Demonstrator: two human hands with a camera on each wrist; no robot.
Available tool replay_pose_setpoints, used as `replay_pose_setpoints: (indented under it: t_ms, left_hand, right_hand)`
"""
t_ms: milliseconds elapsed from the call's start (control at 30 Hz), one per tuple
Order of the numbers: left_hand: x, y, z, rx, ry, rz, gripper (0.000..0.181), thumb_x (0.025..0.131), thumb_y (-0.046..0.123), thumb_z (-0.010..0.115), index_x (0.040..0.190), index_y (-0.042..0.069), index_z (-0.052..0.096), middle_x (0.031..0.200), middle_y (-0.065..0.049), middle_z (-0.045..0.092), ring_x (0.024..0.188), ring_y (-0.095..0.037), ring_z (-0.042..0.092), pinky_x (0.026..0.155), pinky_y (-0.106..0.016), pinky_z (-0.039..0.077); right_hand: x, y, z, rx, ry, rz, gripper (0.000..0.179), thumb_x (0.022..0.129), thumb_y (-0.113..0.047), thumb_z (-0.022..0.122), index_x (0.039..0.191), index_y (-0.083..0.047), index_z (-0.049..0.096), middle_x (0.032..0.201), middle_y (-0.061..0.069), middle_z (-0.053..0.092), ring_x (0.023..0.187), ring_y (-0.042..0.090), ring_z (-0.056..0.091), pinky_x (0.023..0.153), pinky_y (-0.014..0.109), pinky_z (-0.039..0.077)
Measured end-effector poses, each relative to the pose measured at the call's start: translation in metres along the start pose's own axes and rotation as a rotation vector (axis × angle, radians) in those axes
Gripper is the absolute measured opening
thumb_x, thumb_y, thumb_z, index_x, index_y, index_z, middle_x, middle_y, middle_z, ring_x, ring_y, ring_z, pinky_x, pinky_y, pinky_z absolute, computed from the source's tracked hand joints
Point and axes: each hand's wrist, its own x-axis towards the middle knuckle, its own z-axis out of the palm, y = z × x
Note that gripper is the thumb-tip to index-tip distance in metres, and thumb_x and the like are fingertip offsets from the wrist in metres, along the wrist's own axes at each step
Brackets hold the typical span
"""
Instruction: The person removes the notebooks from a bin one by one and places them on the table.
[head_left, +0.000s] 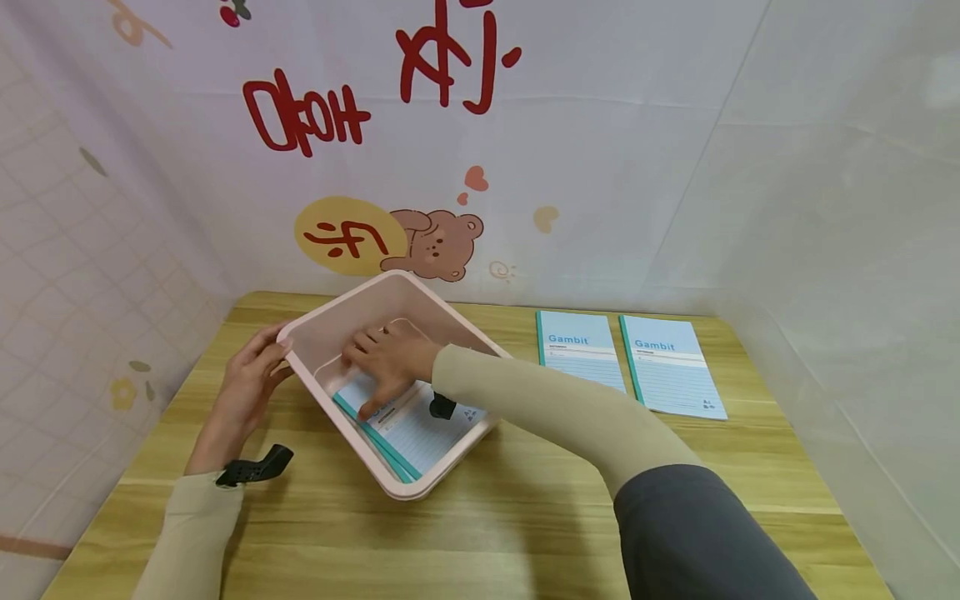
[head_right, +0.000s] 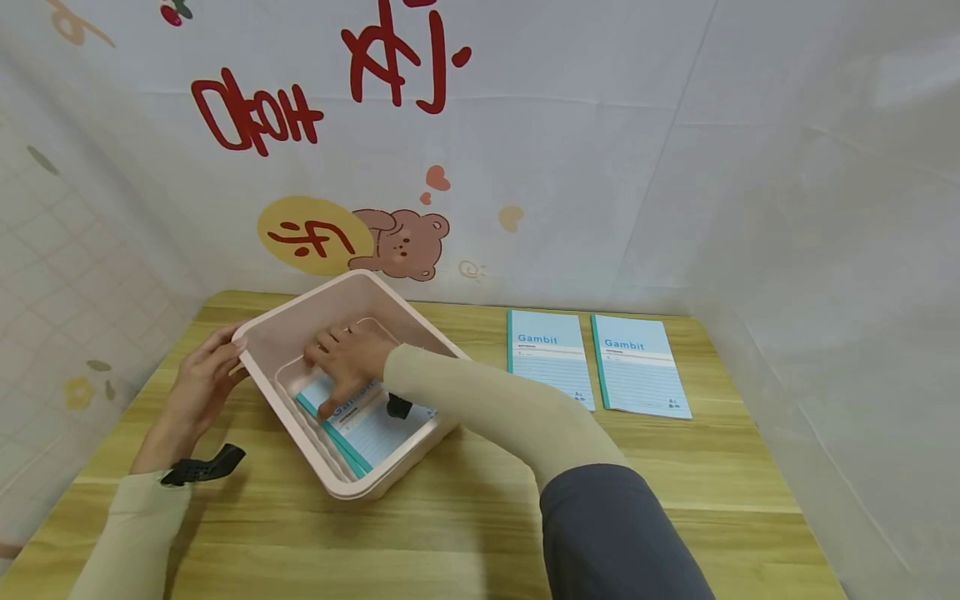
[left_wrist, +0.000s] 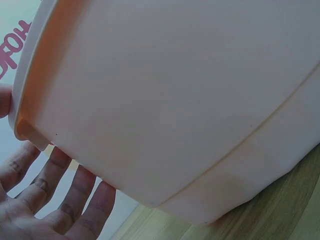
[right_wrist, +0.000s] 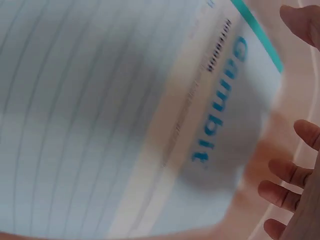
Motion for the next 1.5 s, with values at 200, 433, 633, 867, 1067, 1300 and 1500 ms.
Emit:
replay_pose_setpoints:
  t_ms: [200, 433, 633, 867, 1067, 1300, 1500]
  left_hand:
    - [-0.001, -0.001, -0.002, -0.011, 0.006, 0.008, 0.025, 0.106, 0.011, 0.056, 0.130, 0.013, 0.063, 0.119, 0.007, 0.064, 0.104, -0.006, 0.066, 0.086, -0.020, 0.055]
    - [-0.001, -0.002, -0.002, -0.012, 0.003, 0.007, 0.025, 0.106, 0.011, 0.056, 0.129, 0.013, 0.064, 0.120, 0.006, 0.064, 0.105, -0.006, 0.066, 0.086, -0.020, 0.056]
    - [-0.001, -0.001, -0.001, -0.018, 0.000, 0.012, 0.025, 0.105, 0.011, 0.055, 0.129, 0.014, 0.064, 0.120, 0.006, 0.064, 0.104, -0.006, 0.066, 0.085, -0.020, 0.056]
    - [-0.003, -0.001, -0.001, -0.010, -0.004, 0.017, 0.025, 0.106, 0.011, 0.055, 0.130, 0.013, 0.063, 0.120, 0.006, 0.064, 0.104, -0.006, 0.066, 0.085, -0.020, 0.056]
    - [-0.004, -0.002, 0.000, -0.010, -0.002, 0.015, 0.025, 0.106, 0.011, 0.055, 0.129, 0.014, 0.063, 0.119, 0.007, 0.064, 0.103, -0.006, 0.066, 0.085, -0.020, 0.056]
    - [-0.004, -0.003, 0.001, -0.012, 0.001, 0.004, 0.025, 0.105, 0.012, 0.056, 0.129, 0.014, 0.064, 0.120, 0.007, 0.064, 0.104, -0.006, 0.066, 0.086, -0.020, 0.056]
    - [-0.004, -0.004, 0.001, -0.007, 0.004, 0.003, 0.024, 0.105, 0.012, 0.056, 0.129, 0.014, 0.063, 0.120, 0.006, 0.063, 0.104, -0.006, 0.065, 0.086, -0.021, 0.056]
  right_hand:
    - [0.005, -0.006, 0.004, 0.019, -0.036, -0.012, 0.088, 0.081, -0.087, 0.053, 0.145, -0.030, 0.035, 0.144, -0.004, 0.038, 0.135, 0.014, 0.035, 0.117, 0.036, 0.034]
    - [0.011, -0.012, 0.016, -0.025, -0.063, -0.010, 0.092, 0.079, -0.092, 0.049, 0.144, -0.030, 0.034, 0.143, -0.005, 0.037, 0.137, 0.015, 0.034, 0.119, 0.037, 0.031]
    - [0.013, -0.015, 0.024, -0.058, -0.039, 0.013, 0.091, 0.077, -0.094, 0.047, 0.140, -0.029, 0.035, 0.141, -0.005, 0.036, 0.132, 0.013, 0.036, 0.108, 0.031, 0.038]
    - [0.013, -0.018, 0.025, -0.037, -0.025, 0.026, 0.089, 0.078, -0.091, 0.052, 0.136, -0.026, 0.036, 0.138, -0.005, 0.036, 0.128, 0.012, 0.037, 0.100, 0.028, 0.042]
    - [0.013, -0.018, 0.026, -0.031, -0.015, 0.032, 0.086, 0.080, -0.089, 0.053, 0.131, -0.022, 0.036, 0.136, -0.003, 0.037, 0.126, 0.013, 0.039, 0.099, 0.030, 0.045]
    - [0.010, -0.017, 0.028, -0.060, -0.006, 0.040, 0.093, 0.078, -0.090, 0.053, 0.136, -0.020, 0.036, 0.135, -0.001, 0.039, 0.125, 0.014, 0.041, 0.097, 0.030, 0.047]
    - [0.007, -0.016, 0.025, -0.104, 0.012, 0.044, 0.102, 0.077, -0.092, 0.051, 0.144, -0.017, 0.035, 0.136, 0.000, 0.043, 0.126, 0.015, 0.043, 0.105, 0.031, 0.045]
